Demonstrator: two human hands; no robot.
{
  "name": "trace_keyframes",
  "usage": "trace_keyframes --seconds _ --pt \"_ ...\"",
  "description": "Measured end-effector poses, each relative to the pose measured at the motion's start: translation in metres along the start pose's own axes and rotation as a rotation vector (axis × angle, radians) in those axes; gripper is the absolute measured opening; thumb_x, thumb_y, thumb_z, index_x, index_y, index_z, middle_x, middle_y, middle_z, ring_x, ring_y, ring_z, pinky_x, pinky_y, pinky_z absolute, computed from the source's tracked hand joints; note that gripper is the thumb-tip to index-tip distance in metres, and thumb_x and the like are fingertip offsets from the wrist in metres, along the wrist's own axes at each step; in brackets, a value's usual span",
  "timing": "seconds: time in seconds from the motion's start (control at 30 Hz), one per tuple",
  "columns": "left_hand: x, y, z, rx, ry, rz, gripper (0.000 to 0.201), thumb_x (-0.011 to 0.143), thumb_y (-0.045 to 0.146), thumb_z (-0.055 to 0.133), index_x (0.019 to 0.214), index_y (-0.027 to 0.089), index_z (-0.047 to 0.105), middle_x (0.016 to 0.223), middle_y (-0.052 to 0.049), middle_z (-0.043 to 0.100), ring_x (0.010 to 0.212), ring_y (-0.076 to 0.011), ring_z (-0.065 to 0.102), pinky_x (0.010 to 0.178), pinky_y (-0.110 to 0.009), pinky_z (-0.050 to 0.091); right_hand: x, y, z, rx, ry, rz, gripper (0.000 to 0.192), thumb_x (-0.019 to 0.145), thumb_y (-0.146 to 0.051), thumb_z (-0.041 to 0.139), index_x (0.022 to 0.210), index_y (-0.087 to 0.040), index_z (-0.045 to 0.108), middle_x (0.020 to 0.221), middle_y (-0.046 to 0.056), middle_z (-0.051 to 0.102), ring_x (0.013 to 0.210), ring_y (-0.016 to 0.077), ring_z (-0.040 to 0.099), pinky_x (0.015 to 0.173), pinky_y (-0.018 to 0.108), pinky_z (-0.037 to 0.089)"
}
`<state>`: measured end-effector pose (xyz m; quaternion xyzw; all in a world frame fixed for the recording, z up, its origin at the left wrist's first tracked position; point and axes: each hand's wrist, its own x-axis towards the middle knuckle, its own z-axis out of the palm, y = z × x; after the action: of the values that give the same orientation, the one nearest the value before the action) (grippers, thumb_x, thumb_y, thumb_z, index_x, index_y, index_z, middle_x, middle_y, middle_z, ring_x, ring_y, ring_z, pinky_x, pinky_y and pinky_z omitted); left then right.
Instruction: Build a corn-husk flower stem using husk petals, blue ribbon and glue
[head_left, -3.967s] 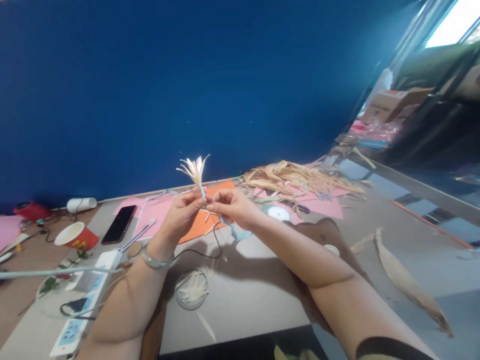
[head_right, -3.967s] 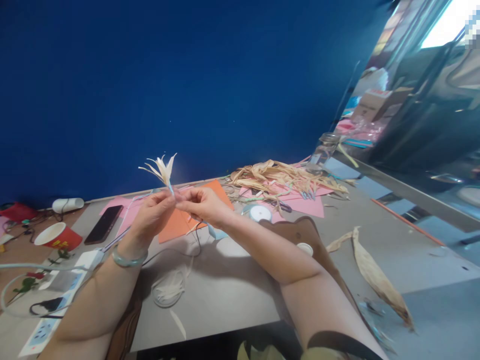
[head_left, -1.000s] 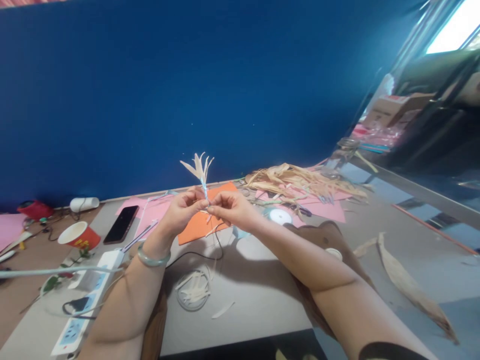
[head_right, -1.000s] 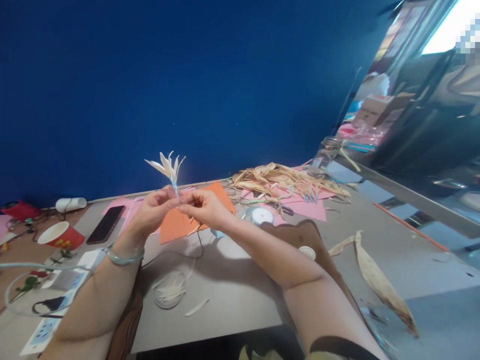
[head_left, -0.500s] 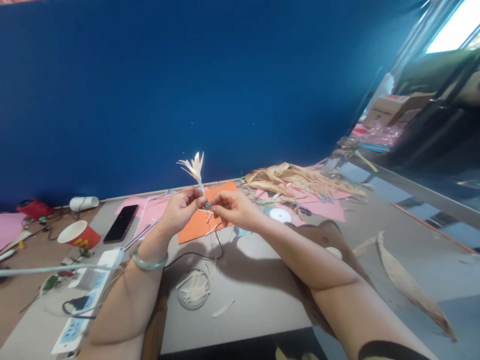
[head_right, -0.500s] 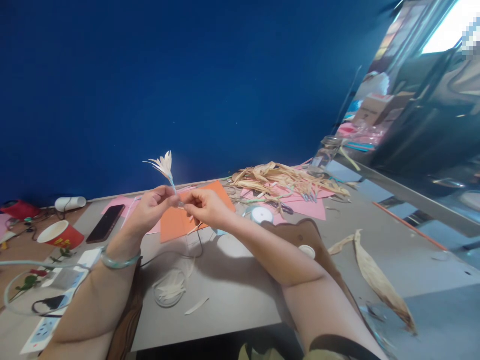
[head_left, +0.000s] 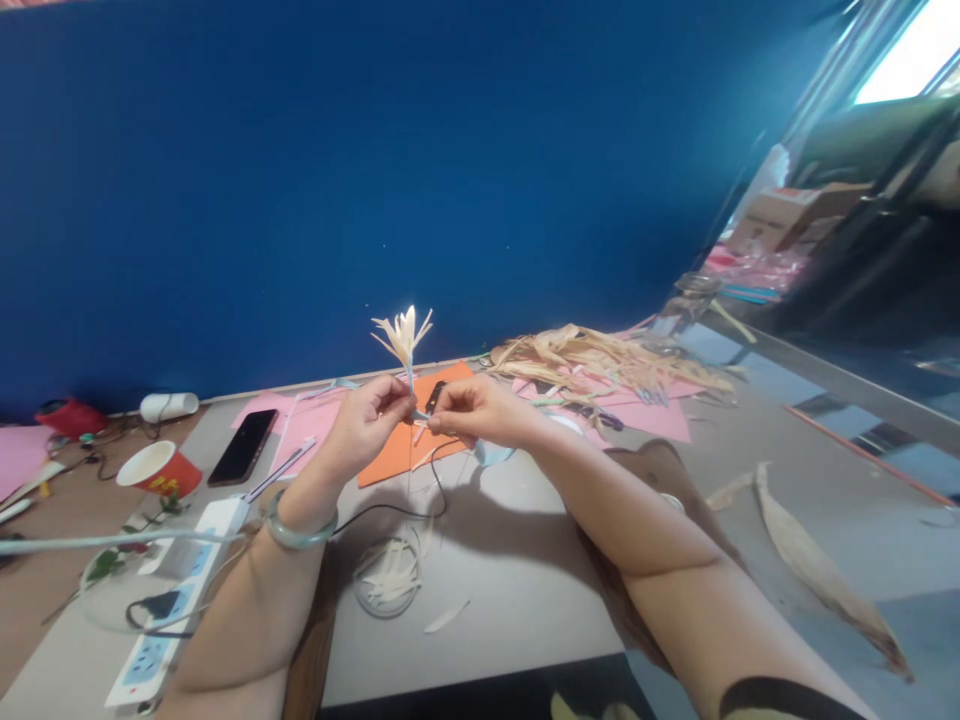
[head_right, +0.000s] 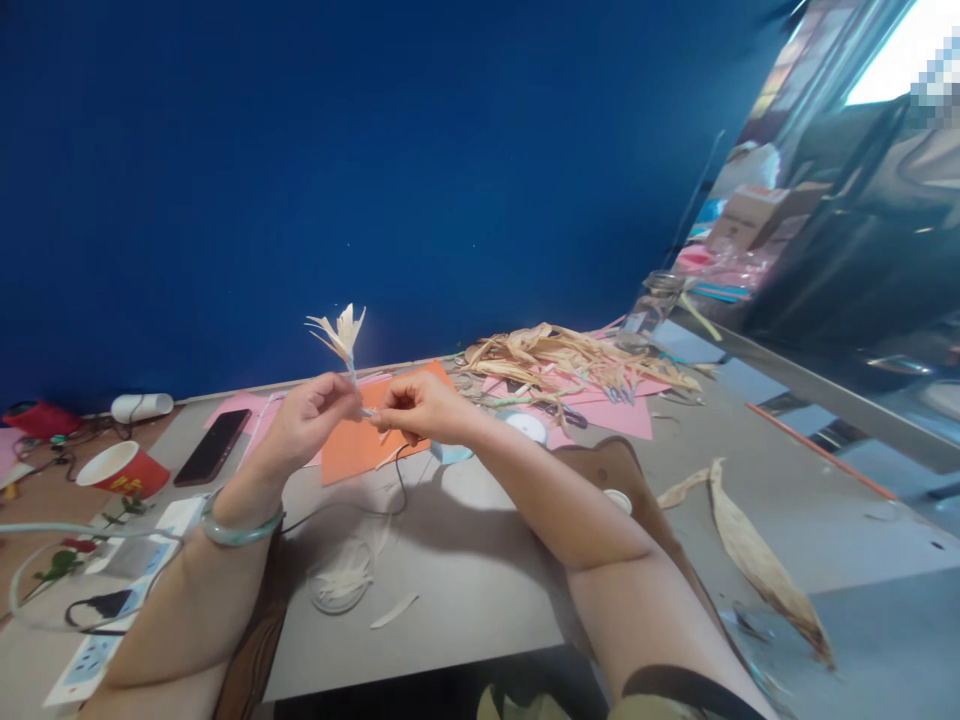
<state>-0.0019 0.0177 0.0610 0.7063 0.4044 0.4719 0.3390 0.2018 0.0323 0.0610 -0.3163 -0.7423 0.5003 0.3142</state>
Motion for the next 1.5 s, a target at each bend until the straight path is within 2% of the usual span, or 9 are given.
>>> trace_keyframes --seconds 0.27,0.37,0.53,0.67,0.87,1.03,1.17,1.33,1.5 --pt "-0.004 0.003 0.000 0.027 -0.023 0.000 0.011 0.085 0.026 0.064 0.077 0.019 0.061 0.065 -0.001 0.067 0.062 -0.0161 0.066 0.062 -0.027 0.048 0.002 0.006 -0.004 0.022 -0.013 0.017 0.020 0.074 -0.029 0.075 0.073 -0.016 0.059 0.058 -0.004 0.058 0.045 0.0080 0.056 0.039 0.018 0.041" --pt "-0.006 0.001 0.001 0.042 -0.033 0.027 0.008 0.085 0.024 0.064 0.079 0.018 0.062 0.069 -0.001 0.068 0.064 -0.0160 0.066 0.063 -0.028 0.048 0.003 0.005 -0.002 0.099 -0.037 0.037 0.029 0.069 -0.027 0.080 0.080 -0.017 0.056 0.063 -0.006 0.058 0.047 0.0072 0.057 0.039 0.017 0.042" --pt "-0.008 -0.002 -0.001 0.138 -0.047 0.046 0.008 0.087 0.026 0.061 0.083 0.018 0.062 0.075 -0.002 0.068 0.069 -0.0162 0.065 0.067 -0.028 0.048 0.003 -0.001 -0.001 0.083 -0.111 0.030 0.024 0.083 -0.037 0.070 0.082 -0.014 0.064 0.063 -0.004 0.057 0.047 0.0049 0.053 0.043 0.017 0.042" --pt "-0.006 -0.006 -0.002 0.218 -0.031 0.066 0.008 0.087 0.024 0.058 0.083 0.018 0.061 0.079 -0.002 0.068 0.073 -0.0158 0.065 0.067 -0.028 0.048 0.002 0.000 0.005 0.004 -0.010 0.024 0.018 0.083 -0.031 0.068 0.079 -0.014 0.064 0.050 -0.006 0.053 0.043 0.0072 0.055 0.040 0.016 0.037" --pt "-0.004 -0.009 0.000 0.263 0.026 0.077 0.009 0.087 0.025 0.058 0.081 0.019 0.061 0.076 -0.001 0.067 0.069 -0.0148 0.063 0.062 -0.025 0.046 0.007 0.013 0.012 0.100 0.024 -0.007 0.018 0.080 -0.029 0.070 0.077 -0.015 0.060 0.056 -0.002 0.063 0.050 0.0106 0.063 0.046 0.018 0.045" --pt "-0.005 -0.006 0.000 0.273 0.044 0.091 0.007 0.086 0.025 0.058 0.081 0.019 0.060 0.075 -0.001 0.067 0.069 -0.0147 0.062 0.062 -0.025 0.046 0.011 0.015 0.013 0.152 0.022 -0.004 0.027 0.081 -0.039 0.072 0.078 -0.015 0.061 0.055 -0.005 0.058 0.041 0.0055 0.052 0.039 0.016 0.037" --pt "-0.004 -0.006 0.004 0.262 0.050 0.089 0.009 0.084 0.024 0.057 0.076 0.019 0.058 0.069 0.000 0.065 0.063 -0.0142 0.060 0.058 -0.025 0.045 0.012 0.018 0.018 0.160 0.092 0.035 0.029 0.081 -0.040 0.071 0.074 -0.015 0.061 0.046 -0.007 0.052 0.033 0.0034 0.040 0.033 0.015 0.030" --pt "-0.004 -0.009 0.008 0.185 0.090 0.016 0.013 0.083 0.030 0.060 0.078 0.019 0.058 0.068 -0.001 0.066 0.061 -0.0150 0.062 0.058 -0.026 0.047 0.015 0.023 0.027 0.247 0.192 0.057 0.029 0.074 -0.041 0.076 0.072 -0.015 0.061 0.042 -0.008 0.049 0.034 0.0045 0.041 0.032 0.016 0.026" --pt "-0.004 -0.013 0.010 0.210 0.154 -0.026 0.014 0.081 0.032 0.062 0.077 0.018 0.060 0.071 -0.003 0.069 0.064 -0.0164 0.066 0.058 -0.026 0.048 0.017 0.025 0.034 0.246 0.264 0.049 0.031 0.069 -0.041 0.079 0.068 -0.015 0.061 0.045 -0.006 0.052 0.037 0.0048 0.041 0.035 0.017 0.028"
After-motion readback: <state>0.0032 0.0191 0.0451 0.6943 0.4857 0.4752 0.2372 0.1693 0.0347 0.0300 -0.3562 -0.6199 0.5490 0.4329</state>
